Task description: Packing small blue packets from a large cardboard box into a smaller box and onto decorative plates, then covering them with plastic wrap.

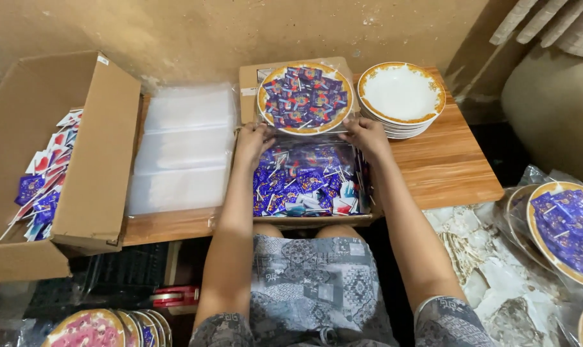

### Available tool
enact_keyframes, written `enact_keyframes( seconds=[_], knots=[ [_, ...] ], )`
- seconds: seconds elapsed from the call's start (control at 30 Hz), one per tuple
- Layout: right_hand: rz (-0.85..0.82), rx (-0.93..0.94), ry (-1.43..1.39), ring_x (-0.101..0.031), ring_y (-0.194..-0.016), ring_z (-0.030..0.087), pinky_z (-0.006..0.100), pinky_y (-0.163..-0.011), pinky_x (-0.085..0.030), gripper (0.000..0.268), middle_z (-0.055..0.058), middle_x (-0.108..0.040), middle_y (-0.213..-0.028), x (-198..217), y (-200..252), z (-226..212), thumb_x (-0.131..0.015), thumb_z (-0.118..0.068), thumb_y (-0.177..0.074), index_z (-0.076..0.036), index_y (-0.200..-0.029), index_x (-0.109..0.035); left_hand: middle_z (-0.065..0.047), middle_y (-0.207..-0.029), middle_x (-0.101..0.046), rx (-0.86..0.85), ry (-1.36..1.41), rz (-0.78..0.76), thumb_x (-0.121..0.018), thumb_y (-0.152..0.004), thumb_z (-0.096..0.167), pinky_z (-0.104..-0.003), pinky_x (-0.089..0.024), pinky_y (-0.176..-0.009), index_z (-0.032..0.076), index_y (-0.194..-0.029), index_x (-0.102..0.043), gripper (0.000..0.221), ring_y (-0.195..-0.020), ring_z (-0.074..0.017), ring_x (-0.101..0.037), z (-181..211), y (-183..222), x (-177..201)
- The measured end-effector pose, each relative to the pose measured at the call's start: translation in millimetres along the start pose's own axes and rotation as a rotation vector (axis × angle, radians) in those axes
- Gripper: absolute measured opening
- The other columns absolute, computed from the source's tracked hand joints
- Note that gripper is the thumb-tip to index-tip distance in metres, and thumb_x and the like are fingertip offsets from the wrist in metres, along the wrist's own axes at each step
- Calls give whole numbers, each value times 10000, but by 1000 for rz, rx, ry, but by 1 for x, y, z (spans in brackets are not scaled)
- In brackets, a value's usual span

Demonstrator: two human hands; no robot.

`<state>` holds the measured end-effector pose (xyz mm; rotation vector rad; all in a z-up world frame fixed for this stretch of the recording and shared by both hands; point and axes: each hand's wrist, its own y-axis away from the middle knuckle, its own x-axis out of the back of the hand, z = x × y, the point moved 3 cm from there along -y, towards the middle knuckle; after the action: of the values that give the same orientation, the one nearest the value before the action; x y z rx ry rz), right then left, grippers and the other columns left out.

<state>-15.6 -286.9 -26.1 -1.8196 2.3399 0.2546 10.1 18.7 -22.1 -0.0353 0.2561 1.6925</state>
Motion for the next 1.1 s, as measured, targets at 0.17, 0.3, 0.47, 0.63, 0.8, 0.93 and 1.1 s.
enact_keyframes(
  seconds=[0.17, 0.3, 0.47, 0.63, 0.8, 0.93, 1.1],
  knots=[
    [53, 39, -30, -689, -688, 161, 359, -771, -670, 230, 53, -511, -703, -5, 27, -10, -821, -208, -883, -11, -905, -705, -240, -1129, -599, 13, 140, 23, -573, -1001, 190, -564, -561, -983, -80, -1319, -478, 428, -1115, -347, -647, 19, 41, -23],
    [81, 19, -214, -657, -705, 212, 497, -815, -683, 177, 82, -495, -782, -6, 47, -20, -755, -92, -882, -34, -812, -603, -235, -1172, -478, 15, 167, 62, -633, -977, 199, -668, -568, -892, -16, -1229, -451, 378, -1132, -400, -570, 20, 62, -41],
    [59, -36, -243, -705, -732, 277, 568, -791, -669, 167, 67, -503, -810, -5, 69, -35, -724, -106, -874, -70, -811, -573, -263, -1306, -410, 3, 211, 91, -592, -993, 113, -802, -492, -832, -1, -1312, -374, 403, -1216, -517, -508, 11, 68, -54],
    [13, -77, -271, -728, -749, 330, 587, -811, -660, 183, 67, -493, -811, 2, 68, -35, -690, -136, -877, -107, -800, -526, -271, -1365, -355, -8, 244, 111, -574, -1001, 113, -849, -414, -872, 24, -1315, -352, 394, -1271, -585, -455, 25, 91, -72],
    [175, 42, -508, -572, -651, 233, 535, -718, -617, 217, 74, -422, -717, 32, 38, -2, -698, 53, -726, -38, -669, -508, -196, -1206, -404, -184, 415, 205, -635, -831, -42, -680, -589, -806, 111, -1049, -393, 360, -1063, -370, -526, 32, 99, -84],
    [208, 126, -540, -490, -643, 200, 431, -673, -557, 214, 65, -382, -702, 53, 33, 15, -652, 116, -675, -23, -612, -500, -30, -996, -349, -325, 357, 288, -620, -722, -57, -348, -470, -712, 138, -892, -382, 352, -926, -188, -398, 59, 147, -102],
    [243, 263, -506, -449, -622, 122, 260, -667, -459, 217, 7, -385, -610, 75, 65, 5, -605, 108, -692, -59, -593, -509, 32, -883, -410, -402, 321, 237, -637, -659, -46, -289, -408, -735, 153, -832, -426, 338, -843, -123, -416, 24, 131, -116]
  ],
)
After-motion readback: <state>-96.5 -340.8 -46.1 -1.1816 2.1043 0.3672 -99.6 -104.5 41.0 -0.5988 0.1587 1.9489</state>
